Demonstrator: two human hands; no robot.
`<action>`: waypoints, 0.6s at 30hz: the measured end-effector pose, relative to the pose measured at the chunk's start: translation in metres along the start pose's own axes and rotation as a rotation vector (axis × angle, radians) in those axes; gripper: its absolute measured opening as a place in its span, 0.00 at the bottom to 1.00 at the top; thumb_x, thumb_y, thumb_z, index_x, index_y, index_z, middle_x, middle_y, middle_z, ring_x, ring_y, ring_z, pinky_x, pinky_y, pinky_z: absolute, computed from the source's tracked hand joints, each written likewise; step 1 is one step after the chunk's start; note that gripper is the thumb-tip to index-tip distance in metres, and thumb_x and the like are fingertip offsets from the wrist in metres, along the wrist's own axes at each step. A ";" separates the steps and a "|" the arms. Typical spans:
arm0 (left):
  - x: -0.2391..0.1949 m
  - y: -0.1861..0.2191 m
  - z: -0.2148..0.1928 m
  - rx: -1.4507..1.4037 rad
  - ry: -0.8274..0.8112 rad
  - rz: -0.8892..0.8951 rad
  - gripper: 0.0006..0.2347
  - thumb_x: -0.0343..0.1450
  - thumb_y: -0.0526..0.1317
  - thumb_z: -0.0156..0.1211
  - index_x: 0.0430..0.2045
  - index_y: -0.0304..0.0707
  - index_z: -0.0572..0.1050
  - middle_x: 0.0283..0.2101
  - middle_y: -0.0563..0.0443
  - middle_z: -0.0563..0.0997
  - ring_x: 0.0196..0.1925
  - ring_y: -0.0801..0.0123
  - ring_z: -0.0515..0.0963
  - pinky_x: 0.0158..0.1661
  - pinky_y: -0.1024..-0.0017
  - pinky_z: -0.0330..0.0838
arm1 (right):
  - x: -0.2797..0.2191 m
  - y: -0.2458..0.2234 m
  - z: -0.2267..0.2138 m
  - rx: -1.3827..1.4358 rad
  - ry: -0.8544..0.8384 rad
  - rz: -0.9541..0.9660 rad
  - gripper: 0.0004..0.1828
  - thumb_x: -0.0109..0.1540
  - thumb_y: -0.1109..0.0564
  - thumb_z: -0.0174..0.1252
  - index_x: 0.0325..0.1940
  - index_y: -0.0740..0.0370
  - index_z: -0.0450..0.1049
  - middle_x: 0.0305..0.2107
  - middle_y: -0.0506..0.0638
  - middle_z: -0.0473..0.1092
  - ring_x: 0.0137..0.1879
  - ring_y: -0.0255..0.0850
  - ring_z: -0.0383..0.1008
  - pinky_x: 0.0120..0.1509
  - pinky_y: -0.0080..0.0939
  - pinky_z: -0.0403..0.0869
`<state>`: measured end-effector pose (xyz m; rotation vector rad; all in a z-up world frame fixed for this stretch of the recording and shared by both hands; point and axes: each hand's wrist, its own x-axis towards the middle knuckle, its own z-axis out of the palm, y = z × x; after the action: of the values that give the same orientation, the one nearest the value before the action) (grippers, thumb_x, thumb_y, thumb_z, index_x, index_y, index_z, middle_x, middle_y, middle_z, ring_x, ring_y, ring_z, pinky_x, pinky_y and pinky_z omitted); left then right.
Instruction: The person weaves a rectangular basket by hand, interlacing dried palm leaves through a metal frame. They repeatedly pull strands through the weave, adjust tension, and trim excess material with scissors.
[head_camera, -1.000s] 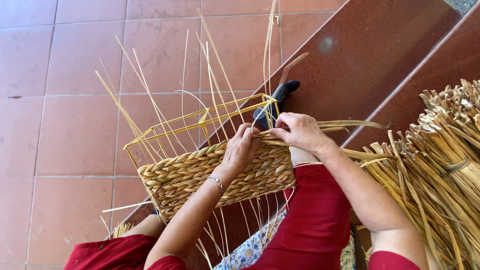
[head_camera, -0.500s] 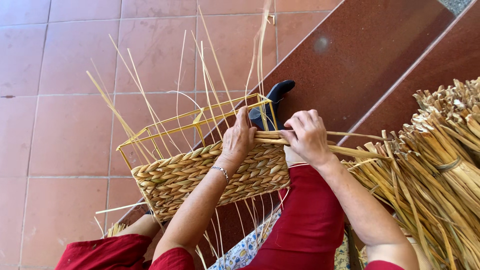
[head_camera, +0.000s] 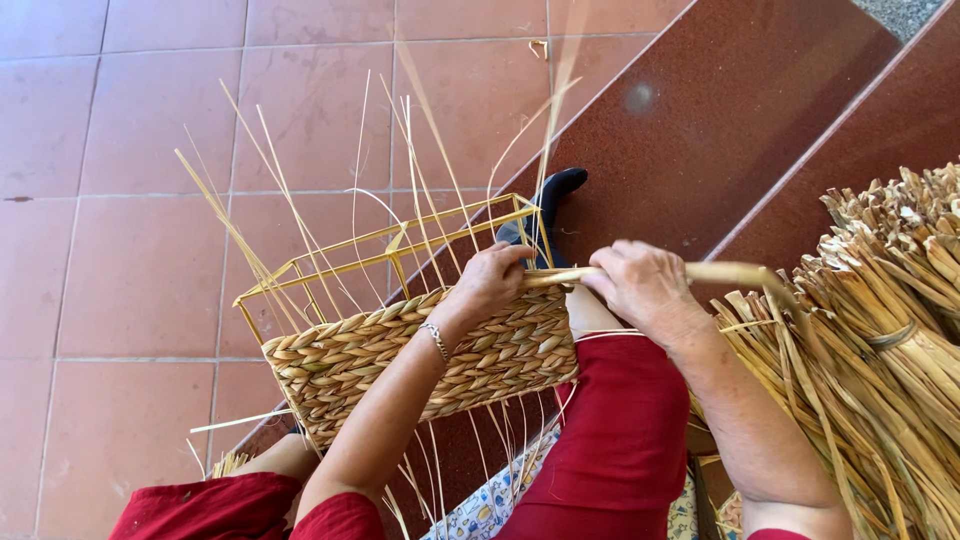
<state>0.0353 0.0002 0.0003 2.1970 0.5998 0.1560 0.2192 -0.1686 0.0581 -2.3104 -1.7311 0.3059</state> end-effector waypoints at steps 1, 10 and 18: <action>-0.003 0.003 -0.005 -0.065 -0.003 0.002 0.12 0.71 0.28 0.54 0.47 0.34 0.79 0.43 0.40 0.81 0.42 0.59 0.82 0.47 0.62 0.77 | 0.005 -0.005 -0.003 -0.095 0.109 -0.090 0.09 0.62 0.51 0.68 0.37 0.58 0.80 0.28 0.51 0.75 0.32 0.41 0.75 0.35 0.44 0.75; -0.017 0.027 -0.023 -0.160 -0.143 -0.088 0.16 0.66 0.40 0.64 0.47 0.38 0.76 0.38 0.44 0.82 0.39 0.59 0.83 0.45 0.62 0.77 | 0.040 -0.034 -0.021 -0.441 0.445 -0.543 0.07 0.64 0.53 0.64 0.38 0.59 0.81 0.37 0.47 0.80 0.40 0.38 0.74 0.38 0.34 0.71; -0.005 0.030 0.011 0.206 0.127 0.008 0.13 0.80 0.44 0.46 0.39 0.34 0.75 0.35 0.41 0.80 0.40 0.53 0.80 0.47 0.57 0.74 | 0.089 0.018 -0.034 0.191 -0.604 0.282 0.14 0.60 0.40 0.62 0.38 0.48 0.85 0.27 0.46 0.82 0.40 0.37 0.83 0.51 0.45 0.76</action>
<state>0.0456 -0.0264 0.0164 2.4017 0.7049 0.2495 0.2706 -0.0906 0.0821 -2.4656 -1.4897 1.2727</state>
